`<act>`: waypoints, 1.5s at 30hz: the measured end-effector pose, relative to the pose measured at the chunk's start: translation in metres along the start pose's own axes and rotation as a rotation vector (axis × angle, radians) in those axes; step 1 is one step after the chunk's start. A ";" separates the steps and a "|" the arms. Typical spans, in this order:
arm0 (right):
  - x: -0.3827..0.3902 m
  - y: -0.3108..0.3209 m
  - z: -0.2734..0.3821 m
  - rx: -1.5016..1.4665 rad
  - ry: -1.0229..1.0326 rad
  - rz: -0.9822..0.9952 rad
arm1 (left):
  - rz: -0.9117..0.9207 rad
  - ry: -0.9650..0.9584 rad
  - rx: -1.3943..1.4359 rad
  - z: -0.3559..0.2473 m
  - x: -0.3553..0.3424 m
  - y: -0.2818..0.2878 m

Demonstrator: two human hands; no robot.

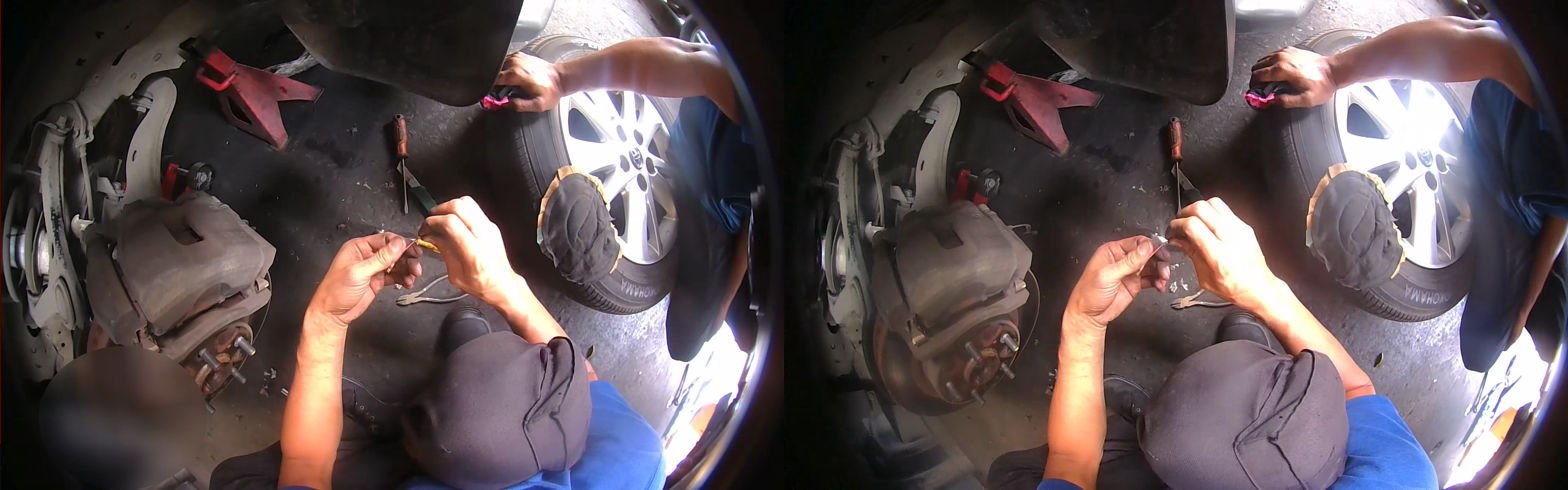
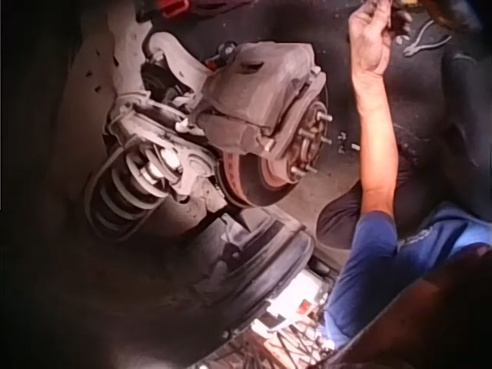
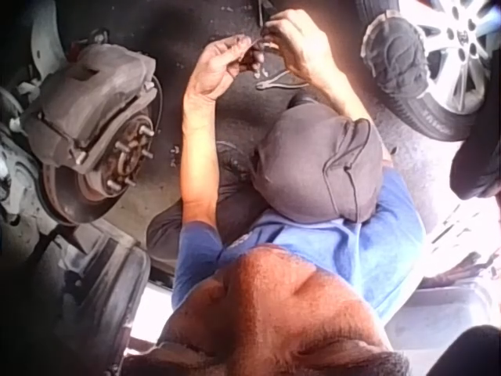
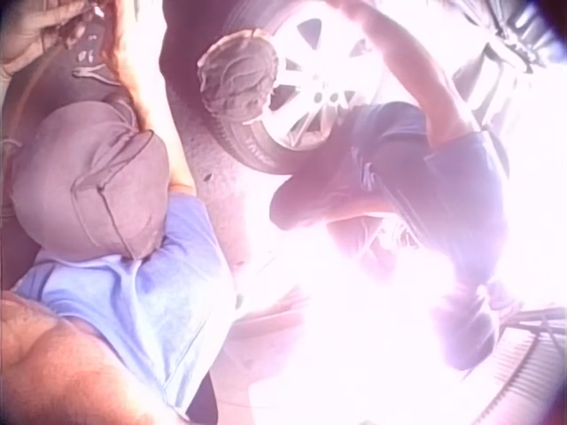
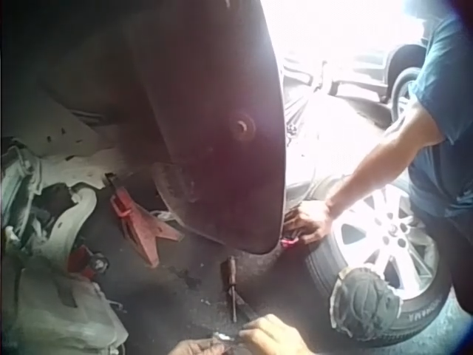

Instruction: Inspecting and handling brake pads and wiring near the wheel assembly.

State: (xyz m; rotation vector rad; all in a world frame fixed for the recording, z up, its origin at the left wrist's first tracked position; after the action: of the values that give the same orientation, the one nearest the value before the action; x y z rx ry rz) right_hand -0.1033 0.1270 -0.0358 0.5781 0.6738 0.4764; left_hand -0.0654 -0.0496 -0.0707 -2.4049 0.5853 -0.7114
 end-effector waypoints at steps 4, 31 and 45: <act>0.001 0.000 0.001 0.020 -0.001 0.005 | -0.038 -0.114 -0.107 -0.003 -0.002 -0.014; 0.011 0.015 0.015 -0.294 -0.048 0.111 | -0.071 -0.108 -0.453 -0.012 0.012 -0.014; 0.024 0.002 -0.002 -0.716 -0.694 0.100 | -0.453 -0.797 -1.954 -0.018 0.014 -0.074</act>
State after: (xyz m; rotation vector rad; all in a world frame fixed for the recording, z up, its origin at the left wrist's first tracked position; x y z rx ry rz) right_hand -0.0886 0.1432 -0.0461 0.0679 -0.2023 0.5287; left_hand -0.0474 -0.0086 -0.0071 -4.0502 0.3026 1.5153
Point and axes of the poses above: each hand's wrist, its own x-axis away from the middle knuckle, its own y-axis out of the back of the hand, z = x × y, the point moved 5 cm from there along -x, towards the middle knuckle, and after that the axes turned 12 degrees about z, right-handed, at the moved point
